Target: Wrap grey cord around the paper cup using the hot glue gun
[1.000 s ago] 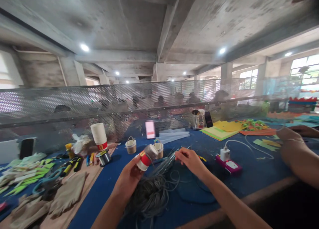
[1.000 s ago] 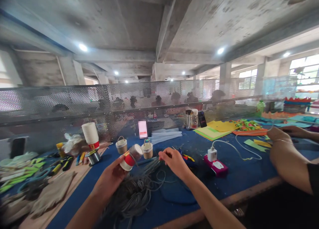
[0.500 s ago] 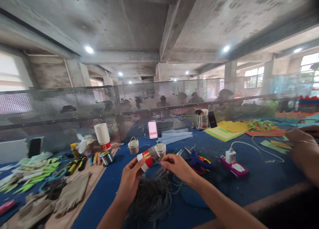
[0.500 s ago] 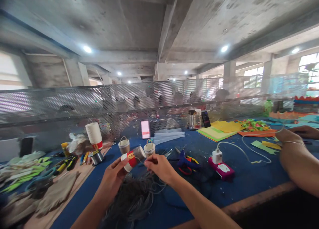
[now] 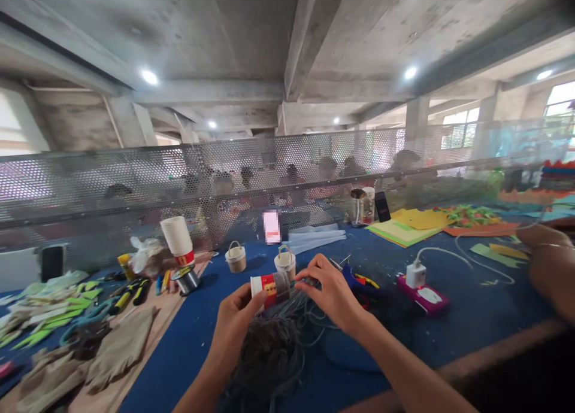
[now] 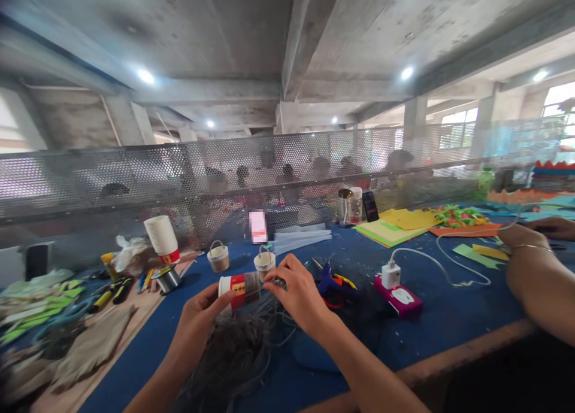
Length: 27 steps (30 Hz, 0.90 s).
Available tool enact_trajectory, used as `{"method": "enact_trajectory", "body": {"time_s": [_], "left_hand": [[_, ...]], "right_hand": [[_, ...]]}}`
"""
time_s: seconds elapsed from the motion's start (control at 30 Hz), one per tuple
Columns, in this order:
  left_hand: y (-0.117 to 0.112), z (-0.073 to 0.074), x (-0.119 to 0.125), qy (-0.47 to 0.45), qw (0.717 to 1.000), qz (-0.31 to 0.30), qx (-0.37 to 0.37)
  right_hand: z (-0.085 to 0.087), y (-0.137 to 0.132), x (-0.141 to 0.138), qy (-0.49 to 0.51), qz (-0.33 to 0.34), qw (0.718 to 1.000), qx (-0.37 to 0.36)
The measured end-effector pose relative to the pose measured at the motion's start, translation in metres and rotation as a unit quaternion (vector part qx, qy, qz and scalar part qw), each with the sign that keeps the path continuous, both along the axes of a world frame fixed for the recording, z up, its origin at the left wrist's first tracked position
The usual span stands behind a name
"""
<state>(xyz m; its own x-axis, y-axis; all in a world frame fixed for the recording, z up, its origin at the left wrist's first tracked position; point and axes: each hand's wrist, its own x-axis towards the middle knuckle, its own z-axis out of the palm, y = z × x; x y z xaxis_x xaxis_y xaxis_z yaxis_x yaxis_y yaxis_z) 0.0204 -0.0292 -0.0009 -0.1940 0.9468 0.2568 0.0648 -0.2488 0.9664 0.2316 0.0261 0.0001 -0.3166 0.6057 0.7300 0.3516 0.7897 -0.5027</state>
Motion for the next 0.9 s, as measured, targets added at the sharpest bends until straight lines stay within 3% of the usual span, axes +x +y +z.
{"method": "enact_trajectory", "body": {"time_s": [0.2, 0.33, 0.67, 0.9], "left_hand": [[-0.001, 0.003, 0.002, 0.033, 0.999, 0.032, 0.007], [0.000, 0.001, 0.002, 0.041, 0.999, 0.031, 0.014], [0.000, -0.008, 0.003, 0.086, 0.996, -0.016, 0.010], [-0.002, -0.006, 0.003, 0.084, 0.995, -0.050, 0.017]], "right_hand": [[0.006, -0.005, 0.005, -0.072, -0.029, 0.995, 0.068], [0.008, -0.007, 0.003, -0.051, -0.023, 0.995, 0.083], [0.006, -0.008, -0.007, 0.026, 0.018, 0.999, 0.037], [0.006, -0.005, -0.009, 0.057, 0.020, 0.998, 0.015]]}}
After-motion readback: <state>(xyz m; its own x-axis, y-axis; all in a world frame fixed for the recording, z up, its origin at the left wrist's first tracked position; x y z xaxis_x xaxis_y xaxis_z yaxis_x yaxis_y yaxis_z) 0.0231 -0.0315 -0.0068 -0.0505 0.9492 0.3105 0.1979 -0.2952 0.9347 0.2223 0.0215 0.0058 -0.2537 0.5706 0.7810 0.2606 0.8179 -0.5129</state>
